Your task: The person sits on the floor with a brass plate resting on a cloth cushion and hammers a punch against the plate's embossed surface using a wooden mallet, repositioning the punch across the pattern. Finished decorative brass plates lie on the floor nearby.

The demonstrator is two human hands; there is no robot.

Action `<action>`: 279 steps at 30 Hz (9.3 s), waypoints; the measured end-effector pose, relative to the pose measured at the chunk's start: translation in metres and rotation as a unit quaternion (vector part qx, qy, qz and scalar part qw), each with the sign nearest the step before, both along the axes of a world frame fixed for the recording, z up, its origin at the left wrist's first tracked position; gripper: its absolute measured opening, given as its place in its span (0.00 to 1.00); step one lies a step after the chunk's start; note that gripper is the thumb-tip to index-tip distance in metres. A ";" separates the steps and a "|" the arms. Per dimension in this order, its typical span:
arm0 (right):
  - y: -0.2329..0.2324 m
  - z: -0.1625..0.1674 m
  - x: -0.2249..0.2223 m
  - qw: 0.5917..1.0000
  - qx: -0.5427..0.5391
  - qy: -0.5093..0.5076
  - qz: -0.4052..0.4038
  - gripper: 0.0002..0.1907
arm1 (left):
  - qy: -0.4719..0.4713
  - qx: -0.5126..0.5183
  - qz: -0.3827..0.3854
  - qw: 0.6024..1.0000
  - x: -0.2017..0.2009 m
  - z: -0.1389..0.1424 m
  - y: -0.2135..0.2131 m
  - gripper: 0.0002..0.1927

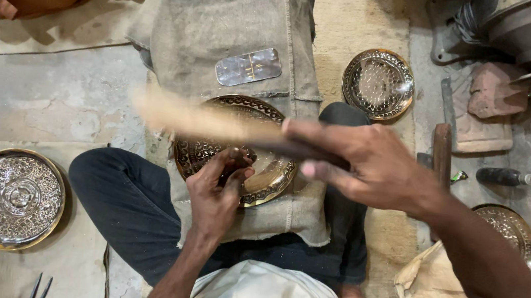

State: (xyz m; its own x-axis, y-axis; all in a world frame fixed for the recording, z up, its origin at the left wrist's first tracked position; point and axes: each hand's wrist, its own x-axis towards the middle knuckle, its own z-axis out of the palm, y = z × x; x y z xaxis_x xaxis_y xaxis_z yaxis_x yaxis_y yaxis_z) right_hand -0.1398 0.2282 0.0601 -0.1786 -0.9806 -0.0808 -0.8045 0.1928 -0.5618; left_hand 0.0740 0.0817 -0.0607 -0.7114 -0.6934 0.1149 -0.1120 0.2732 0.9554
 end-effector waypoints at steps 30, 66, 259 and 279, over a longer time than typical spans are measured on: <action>0.000 -0.004 0.006 1.000 -0.005 0.011 -0.021 0.29 | 0.016 0.008 -0.018 1.000 0.000 0.005 -0.002 0.16; -0.014 0.024 -0.004 0.987 -0.068 0.134 0.051 0.29 | 0.078 0.072 0.072 0.992 -0.004 0.011 0.014 0.11; 0.091 -0.138 0.017 0.854 -0.225 -0.196 -0.426 0.10 | -0.134 -0.172 -0.389 0.895 -0.042 0.050 -0.079 0.19; 0.065 -0.104 0.010 0.944 -0.130 0.062 -0.297 0.12 | -0.019 -0.191 -0.331 0.924 -0.030 0.038 -0.077 0.17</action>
